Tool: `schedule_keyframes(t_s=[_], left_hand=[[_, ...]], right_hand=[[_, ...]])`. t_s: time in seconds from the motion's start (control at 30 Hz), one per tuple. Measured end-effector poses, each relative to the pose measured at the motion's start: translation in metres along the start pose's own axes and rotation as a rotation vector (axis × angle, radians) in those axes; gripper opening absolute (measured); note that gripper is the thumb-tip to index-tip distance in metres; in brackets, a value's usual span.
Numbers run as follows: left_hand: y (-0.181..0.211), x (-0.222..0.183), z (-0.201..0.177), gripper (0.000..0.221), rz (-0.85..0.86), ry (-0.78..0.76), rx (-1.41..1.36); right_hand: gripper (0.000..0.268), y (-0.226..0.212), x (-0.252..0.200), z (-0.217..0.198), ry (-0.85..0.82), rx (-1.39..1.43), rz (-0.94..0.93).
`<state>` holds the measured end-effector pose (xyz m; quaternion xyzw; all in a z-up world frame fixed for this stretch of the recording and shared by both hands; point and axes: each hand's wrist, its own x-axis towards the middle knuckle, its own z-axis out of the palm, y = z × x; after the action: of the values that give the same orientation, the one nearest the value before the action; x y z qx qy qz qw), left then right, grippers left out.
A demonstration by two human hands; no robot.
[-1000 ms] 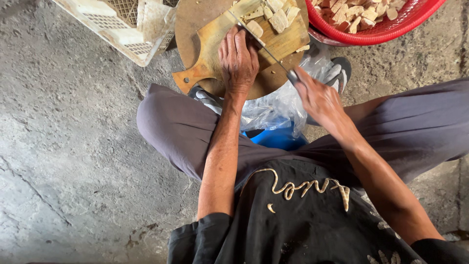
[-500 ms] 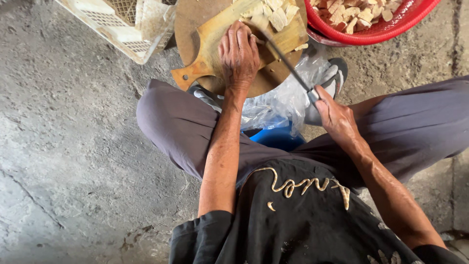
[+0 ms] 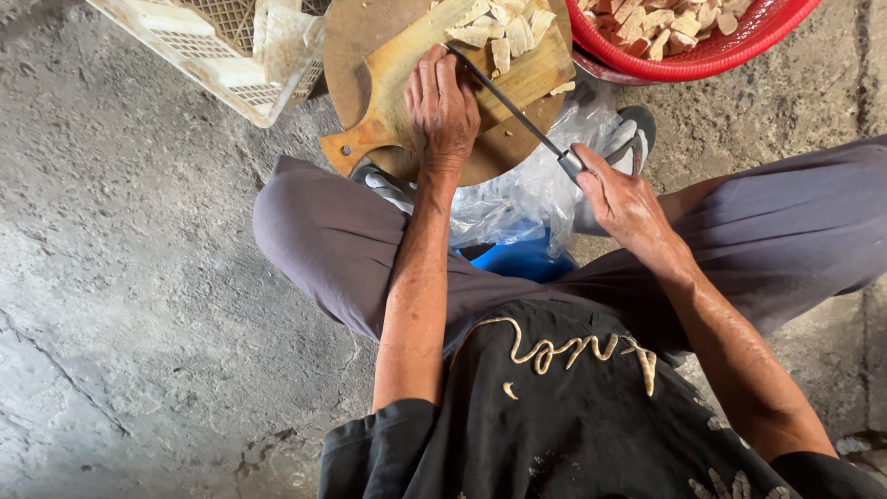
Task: The person sits cross-legged on the floor and uses a knife to slice rectangular blocks of a white food item on a wooden cutting board. Sliced pieces are placed into a red basket nearby.
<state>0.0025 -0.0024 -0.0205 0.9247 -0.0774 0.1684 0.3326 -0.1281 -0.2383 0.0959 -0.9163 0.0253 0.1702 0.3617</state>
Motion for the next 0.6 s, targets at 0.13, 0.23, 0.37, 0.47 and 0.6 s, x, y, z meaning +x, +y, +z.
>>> schedule_keyframes(t_s=[0.13,0.23,0.37,0.47,0.6], left_hand=[[0.000,-0.001,0.001,0.034,0.005,0.018,0.006],[0.003,0.002,-0.001,0.029,0.007,0.023,0.009],[0.009,0.004,-0.009,0.025,0.012,0.022,0.018],[0.010,0.006,-0.010,0.022,0.013,0.026,0.029],[0.005,0.002,-0.001,0.019,0.033,0.029,0.068]], right_hand=[[0.044,0.004,0.018,0.005,0.005,-0.036,-0.077],[0.049,0.000,0.040,0.012,-0.076,-0.003,0.038],[0.052,-0.007,0.043,0.014,-0.147,0.143,0.023],[0.052,-0.001,0.010,0.002,-0.151,0.123,0.104],[0.048,0.016,-0.013,-0.001,0.007,-0.019,0.052]])
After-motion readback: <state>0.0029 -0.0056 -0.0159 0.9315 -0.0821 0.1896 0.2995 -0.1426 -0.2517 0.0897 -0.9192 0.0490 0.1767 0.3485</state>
